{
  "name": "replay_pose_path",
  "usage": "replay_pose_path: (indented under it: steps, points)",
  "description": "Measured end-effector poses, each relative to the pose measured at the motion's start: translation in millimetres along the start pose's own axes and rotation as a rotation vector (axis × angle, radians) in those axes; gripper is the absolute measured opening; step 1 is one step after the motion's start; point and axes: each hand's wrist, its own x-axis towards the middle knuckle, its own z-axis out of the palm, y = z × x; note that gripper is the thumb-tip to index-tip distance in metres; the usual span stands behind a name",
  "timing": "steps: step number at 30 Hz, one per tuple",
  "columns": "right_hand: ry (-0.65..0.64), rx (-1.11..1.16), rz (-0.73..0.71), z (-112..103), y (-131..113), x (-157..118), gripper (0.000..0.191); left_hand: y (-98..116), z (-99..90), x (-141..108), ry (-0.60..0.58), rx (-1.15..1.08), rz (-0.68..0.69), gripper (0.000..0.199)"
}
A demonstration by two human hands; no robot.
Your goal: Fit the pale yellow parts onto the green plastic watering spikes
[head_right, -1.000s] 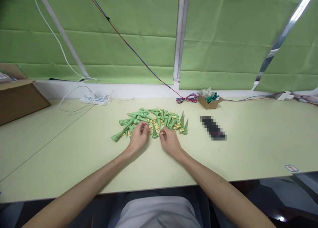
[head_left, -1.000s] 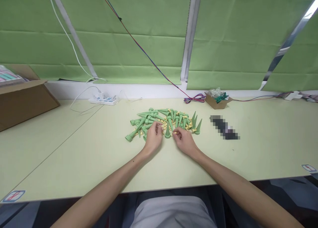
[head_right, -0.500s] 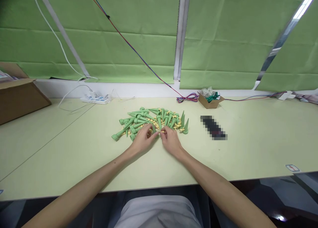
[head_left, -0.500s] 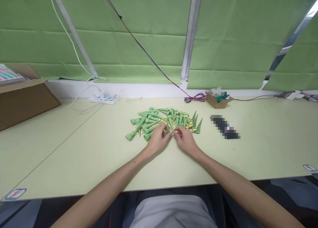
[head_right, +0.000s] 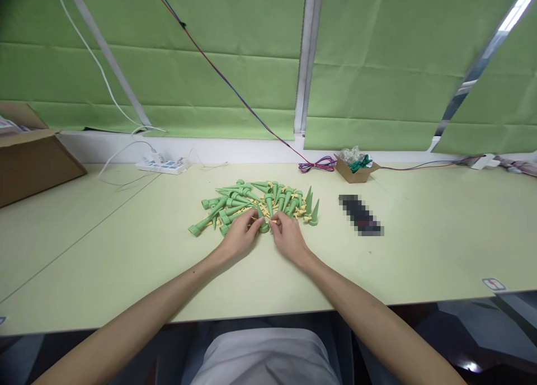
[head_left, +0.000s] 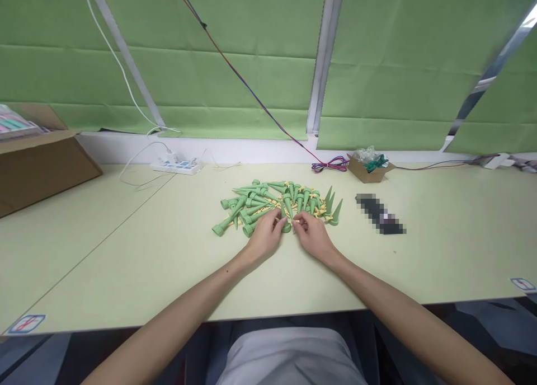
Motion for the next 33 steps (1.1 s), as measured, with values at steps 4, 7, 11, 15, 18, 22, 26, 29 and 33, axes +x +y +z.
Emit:
replay_pose_path:
  steps: [4, 7, 11, 15, 18, 22, 26, 29, 33]
  points:
    - [-0.010, 0.010, -0.004, 0.3, -1.0, -0.5, 0.015, 1.2, -0.1, -0.6, 0.003, -0.023, -0.019, 0.024]
    - [-0.016, 0.001, -0.007, 0.4, -1.5, -0.5, 0.016, 1.1, 0.2, -0.8, 0.001, -0.037, -0.020, 0.024]
    - [-0.017, -0.023, -0.015, -0.3, -2.4, -0.1, 0.015, 1.3, 0.4, -1.1, 0.006, -0.035, -0.013, 0.024]
    - [-0.018, -0.023, -0.015, -0.4, -2.1, 0.4, 0.015, 2.5, 0.0, -1.7, 0.014, -0.030, -0.018, 0.024]
    - [-0.023, -0.015, -0.018, -0.1, -1.6, 0.5, 0.015, 3.2, -0.3, -2.3, 0.014, -0.020, -0.019, 0.025]
    - [-0.035, 0.014, -0.008, -0.2, -2.2, 0.2, 0.014, 4.0, -0.2, -3.1, 0.009, -0.008, -0.009, 0.024]
    - [-0.043, 0.037, -0.004, 0.0, -2.7, 0.0, 0.015, 5.1, 0.0, -4.0, 0.017, 0.000, 0.003, 0.024]
    - [-0.047, 0.042, 0.008, 0.3, -2.3, -0.1, 0.016, 5.5, 0.2, -4.7, 0.024, -0.002, 0.009, 0.024]
    - [-0.047, 0.042, 0.006, 0.2, -2.8, -1.9, 0.018, 5.7, 0.1, -5.5, 0.029, -0.010, 0.015, 0.024]
